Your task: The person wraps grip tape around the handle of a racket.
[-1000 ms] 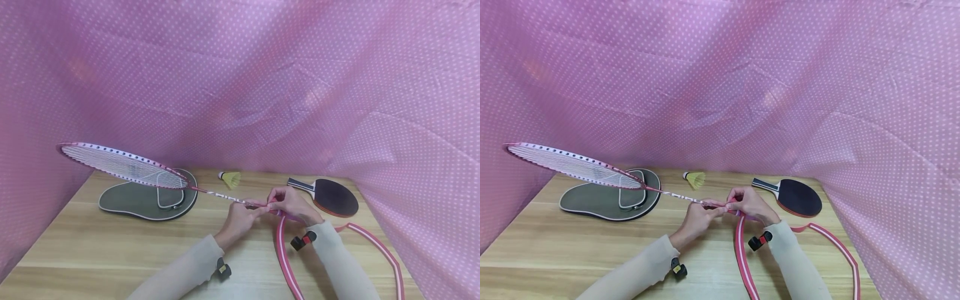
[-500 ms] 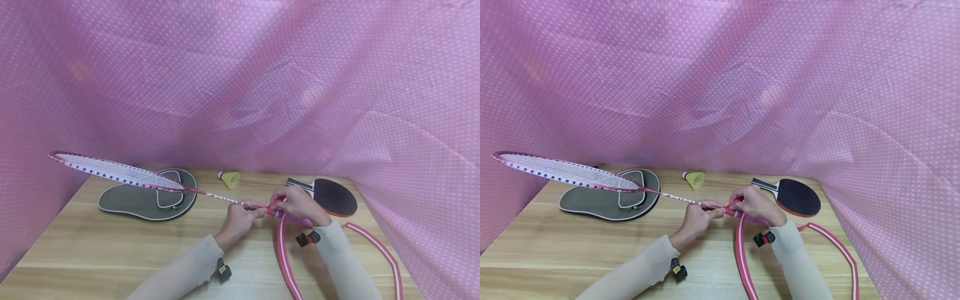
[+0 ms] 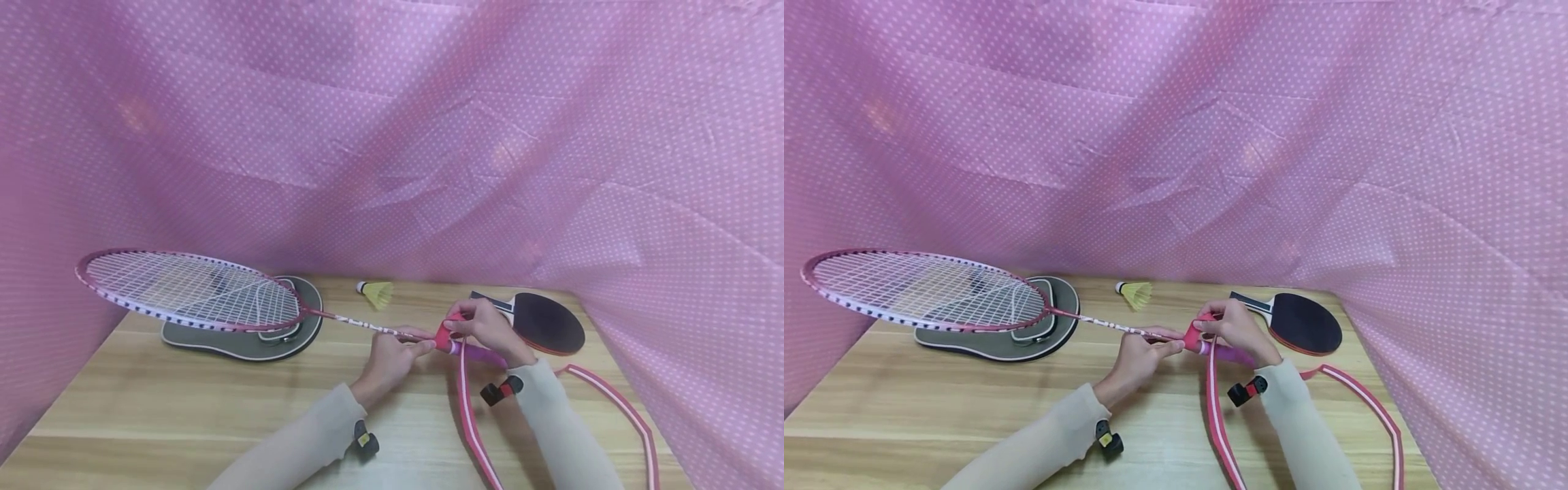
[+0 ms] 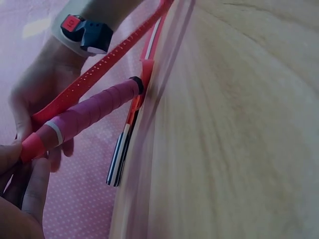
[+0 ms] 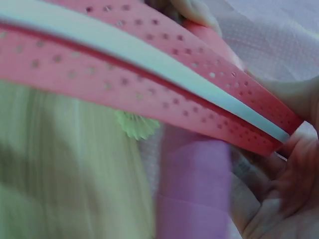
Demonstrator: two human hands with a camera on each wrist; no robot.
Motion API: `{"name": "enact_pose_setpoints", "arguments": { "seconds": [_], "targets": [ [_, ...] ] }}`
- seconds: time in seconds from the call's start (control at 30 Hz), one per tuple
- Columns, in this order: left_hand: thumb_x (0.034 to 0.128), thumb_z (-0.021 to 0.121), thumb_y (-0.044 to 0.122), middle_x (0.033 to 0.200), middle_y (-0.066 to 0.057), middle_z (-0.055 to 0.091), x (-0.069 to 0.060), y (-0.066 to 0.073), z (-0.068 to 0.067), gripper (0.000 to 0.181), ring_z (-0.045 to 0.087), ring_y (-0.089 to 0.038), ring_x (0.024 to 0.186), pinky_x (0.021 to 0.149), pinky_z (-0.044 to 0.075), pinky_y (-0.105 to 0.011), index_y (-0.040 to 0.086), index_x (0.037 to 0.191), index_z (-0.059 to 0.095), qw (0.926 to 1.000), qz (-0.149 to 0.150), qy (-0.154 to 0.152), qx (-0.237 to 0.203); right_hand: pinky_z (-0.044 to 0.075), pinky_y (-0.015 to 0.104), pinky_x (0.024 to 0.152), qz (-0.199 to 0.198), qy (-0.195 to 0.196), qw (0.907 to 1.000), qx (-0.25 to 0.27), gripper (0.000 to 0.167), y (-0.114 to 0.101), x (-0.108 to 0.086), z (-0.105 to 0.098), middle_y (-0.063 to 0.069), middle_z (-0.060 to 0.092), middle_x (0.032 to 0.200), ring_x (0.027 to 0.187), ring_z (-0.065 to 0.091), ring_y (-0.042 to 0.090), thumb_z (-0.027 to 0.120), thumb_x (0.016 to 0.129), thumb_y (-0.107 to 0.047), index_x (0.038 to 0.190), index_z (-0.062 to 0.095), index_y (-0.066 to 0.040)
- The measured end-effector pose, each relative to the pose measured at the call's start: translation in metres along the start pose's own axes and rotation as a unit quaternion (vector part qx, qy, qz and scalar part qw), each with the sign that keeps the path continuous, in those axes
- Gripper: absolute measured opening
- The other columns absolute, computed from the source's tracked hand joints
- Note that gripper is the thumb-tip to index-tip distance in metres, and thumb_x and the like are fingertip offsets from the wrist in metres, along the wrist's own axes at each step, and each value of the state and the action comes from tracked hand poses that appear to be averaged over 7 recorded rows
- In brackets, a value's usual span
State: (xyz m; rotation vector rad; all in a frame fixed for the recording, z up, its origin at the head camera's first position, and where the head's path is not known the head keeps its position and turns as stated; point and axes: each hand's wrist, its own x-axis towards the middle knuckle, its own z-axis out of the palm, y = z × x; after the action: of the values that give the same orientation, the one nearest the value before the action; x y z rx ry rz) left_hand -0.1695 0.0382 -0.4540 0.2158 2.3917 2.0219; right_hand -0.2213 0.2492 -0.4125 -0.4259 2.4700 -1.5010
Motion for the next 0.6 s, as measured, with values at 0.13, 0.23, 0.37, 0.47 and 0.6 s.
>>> {"name": "enact_pose_setpoints", "arguments": {
  "seconds": [0.13, 0.23, 0.37, 0.47, 0.6],
  "targets": [
    [0.0813, 0.083, 0.02, 0.099, -0.002, 0.081, 0.006, 0.001, -0.005, 0.021, 0.074, -0.01, 0.087, 0.071, 0.056, -0.023, 0.016, 0.101, 0.08, 0.9999, -0.001, -0.005, -0.009, 0.054, 0.024, 0.062, 0.033, -0.034, 0.9959, 0.078, 0.014, 0.004, 0.007, 0.006, 0.001, 0.068, 0.078, 0.068, 0.062, 0.013, 0.07, 0.092, -0.014, 0.096, 0.068, -0.001],
    [0.0806, 0.083, 0.017, 0.1, -0.003, 0.081, 0.009, 0.001, -0.007, 0.02, 0.074, -0.011, 0.086, 0.071, 0.057, -0.023, 0.016, 0.101, 0.08, 0.9998, -0.006, -0.009, -0.019, 0.05, 0.022, 0.057, 0.024, -0.051, 0.9931, 0.103, 0.011, 0.007, 0.01, 0.011, -0.002, 0.065, 0.074, 0.063, 0.057, 0.009, 0.067, 0.094, -0.011, 0.094, 0.065, 0.0],
    [0.0802, 0.084, 0.016, 0.099, -0.002, 0.081, 0.013, 0.0, -0.01, 0.02, 0.075, -0.011, 0.089, 0.074, 0.059, -0.025, 0.018, 0.1, 0.08, 0.9995, -0.013, -0.016, -0.025, 0.049, 0.02, 0.057, 0.009, -0.044, 0.9927, 0.112, 0.009, 0.007, 0.012, 0.014, -0.005, 0.066, 0.072, 0.062, 0.057, 0.007, 0.065, 0.094, -0.01, 0.091, 0.064, -0.002],
    [0.08, 0.084, 0.017, 0.098, -0.003, 0.081, 0.016, -0.002, -0.012, 0.019, 0.074, -0.011, 0.086, 0.071, 0.057, -0.024, 0.017, 0.099, 0.08, 0.9994, -0.013, -0.022, -0.023, 0.049, 0.02, 0.057, 0.012, -0.034, 0.9914, 0.126, 0.009, 0.007, 0.013, 0.016, -0.004, 0.067, 0.073, 0.064, 0.057, 0.007, 0.065, 0.094, -0.01, 0.091, 0.063, -0.001],
    [0.0803, 0.083, 0.016, 0.096, -0.005, 0.081, 0.019, -0.004, -0.015, 0.02, 0.072, -0.013, 0.08, 0.064, 0.054, -0.022, 0.011, 0.1, 0.08, 0.9992, -0.003, -0.035, -0.02, 0.048, 0.02, 0.055, 0.01, -0.035, 0.9887, 0.145, 0.009, 0.008, 0.015, 0.02, -0.002, 0.068, 0.072, 0.062, 0.057, 0.007, 0.065, 0.094, -0.009, 0.091, 0.063, -0.001]
  ]
}}
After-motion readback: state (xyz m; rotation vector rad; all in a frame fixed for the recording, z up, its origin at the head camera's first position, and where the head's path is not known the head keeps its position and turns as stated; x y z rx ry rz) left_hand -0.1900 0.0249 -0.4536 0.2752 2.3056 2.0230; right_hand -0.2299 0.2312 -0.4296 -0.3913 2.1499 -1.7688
